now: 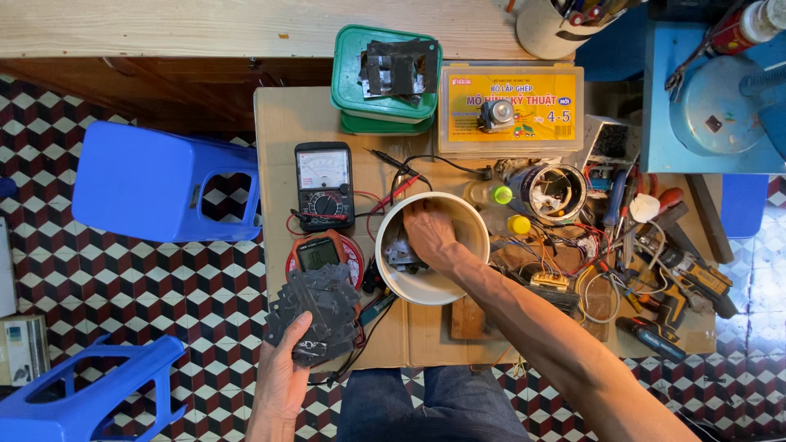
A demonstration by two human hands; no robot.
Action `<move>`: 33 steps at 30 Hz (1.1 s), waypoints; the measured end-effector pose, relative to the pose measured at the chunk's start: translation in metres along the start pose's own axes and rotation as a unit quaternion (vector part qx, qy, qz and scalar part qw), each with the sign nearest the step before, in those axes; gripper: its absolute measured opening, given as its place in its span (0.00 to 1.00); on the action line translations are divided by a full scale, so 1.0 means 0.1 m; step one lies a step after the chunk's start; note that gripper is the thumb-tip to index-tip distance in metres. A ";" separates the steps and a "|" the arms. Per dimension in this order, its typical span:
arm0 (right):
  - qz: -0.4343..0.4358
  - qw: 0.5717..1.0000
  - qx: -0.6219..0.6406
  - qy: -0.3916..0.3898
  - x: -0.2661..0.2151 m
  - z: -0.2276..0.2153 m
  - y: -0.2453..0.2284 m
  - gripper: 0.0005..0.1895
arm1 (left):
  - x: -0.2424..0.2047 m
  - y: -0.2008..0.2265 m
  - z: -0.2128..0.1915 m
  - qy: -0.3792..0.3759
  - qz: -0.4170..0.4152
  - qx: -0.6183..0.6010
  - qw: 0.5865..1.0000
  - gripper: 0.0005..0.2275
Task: The person sorts small black plastic electronic parts from a white bowl, picking them up one by one or in small groups, inspecting them, and placing them into a green plastic container. The person also handles a small metal bracket and a multimeter on the cluttered workbench.
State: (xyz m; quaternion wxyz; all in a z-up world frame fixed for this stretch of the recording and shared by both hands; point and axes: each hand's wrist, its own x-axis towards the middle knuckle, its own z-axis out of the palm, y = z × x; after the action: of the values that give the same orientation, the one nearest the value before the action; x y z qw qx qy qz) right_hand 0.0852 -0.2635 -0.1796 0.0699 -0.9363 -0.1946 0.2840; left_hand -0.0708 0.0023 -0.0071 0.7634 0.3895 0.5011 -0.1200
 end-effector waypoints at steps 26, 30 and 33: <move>-0.243 0.959 -0.144 -0.030 -0.43 -0.92 -0.37 0.15 | 0.06 0.11 0.17 -0.019 -0.012 0.014 1.000 0.25; -0.220 0.963 -0.131 -0.088 -0.77 -1.14 -0.41 0.07 | 0.08 0.11 0.23 -0.032 -0.004 0.018 0.999 0.28; -0.189 0.980 -0.012 -0.056 -0.79 -1.27 -0.28 0.05 | 0.10 0.13 0.25 -0.038 -0.006 0.015 0.999 0.27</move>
State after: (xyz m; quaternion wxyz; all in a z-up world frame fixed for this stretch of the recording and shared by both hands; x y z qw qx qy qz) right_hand 0.0872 -0.2725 -0.0280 0.0999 -0.8657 -0.3755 0.3155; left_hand -0.0415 -0.0047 -0.0045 0.7754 0.3927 0.4721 -0.1468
